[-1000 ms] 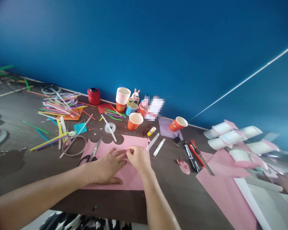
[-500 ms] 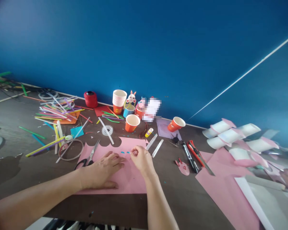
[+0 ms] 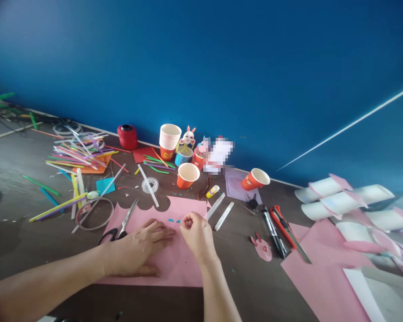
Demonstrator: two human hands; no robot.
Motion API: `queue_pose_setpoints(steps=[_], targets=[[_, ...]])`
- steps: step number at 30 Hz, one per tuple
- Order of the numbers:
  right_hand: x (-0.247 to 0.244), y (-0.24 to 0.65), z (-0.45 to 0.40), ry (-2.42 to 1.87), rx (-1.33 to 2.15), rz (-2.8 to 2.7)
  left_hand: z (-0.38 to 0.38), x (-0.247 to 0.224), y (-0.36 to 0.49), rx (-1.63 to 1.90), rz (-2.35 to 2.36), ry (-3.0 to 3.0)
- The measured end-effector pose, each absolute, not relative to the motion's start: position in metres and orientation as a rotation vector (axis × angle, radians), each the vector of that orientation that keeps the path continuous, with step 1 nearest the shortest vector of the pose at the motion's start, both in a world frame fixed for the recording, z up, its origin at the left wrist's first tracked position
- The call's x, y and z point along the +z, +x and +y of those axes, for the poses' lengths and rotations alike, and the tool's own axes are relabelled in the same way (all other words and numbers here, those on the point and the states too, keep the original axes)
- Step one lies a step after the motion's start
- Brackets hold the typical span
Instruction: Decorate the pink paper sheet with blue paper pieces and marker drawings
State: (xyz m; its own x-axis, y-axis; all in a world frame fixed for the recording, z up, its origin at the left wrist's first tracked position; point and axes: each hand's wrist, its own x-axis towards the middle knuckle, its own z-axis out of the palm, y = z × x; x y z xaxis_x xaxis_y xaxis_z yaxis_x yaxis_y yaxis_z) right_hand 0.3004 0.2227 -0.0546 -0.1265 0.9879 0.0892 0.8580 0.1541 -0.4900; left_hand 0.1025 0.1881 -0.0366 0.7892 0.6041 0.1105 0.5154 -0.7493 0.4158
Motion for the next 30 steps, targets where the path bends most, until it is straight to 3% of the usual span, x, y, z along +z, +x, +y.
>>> queue_pose_setpoints(steps=[17, 26, 30], targets=[[-0.056, 0.305, 0.232, -1.696, 0.785, -1.869, 0.193, -0.036, 0.106, 0.387, 0.828, 2.662], [-0.055, 0.299, 0.233, -1.761, 0.655, -1.970, 0.186, -0.042, 0.108, 0.439, 0.940, 2.821], [-0.033, 0.300, 0.230, -1.751, 0.517, -2.129, 0.181, -0.020, 0.101, 0.380, 0.942, 2.824]])
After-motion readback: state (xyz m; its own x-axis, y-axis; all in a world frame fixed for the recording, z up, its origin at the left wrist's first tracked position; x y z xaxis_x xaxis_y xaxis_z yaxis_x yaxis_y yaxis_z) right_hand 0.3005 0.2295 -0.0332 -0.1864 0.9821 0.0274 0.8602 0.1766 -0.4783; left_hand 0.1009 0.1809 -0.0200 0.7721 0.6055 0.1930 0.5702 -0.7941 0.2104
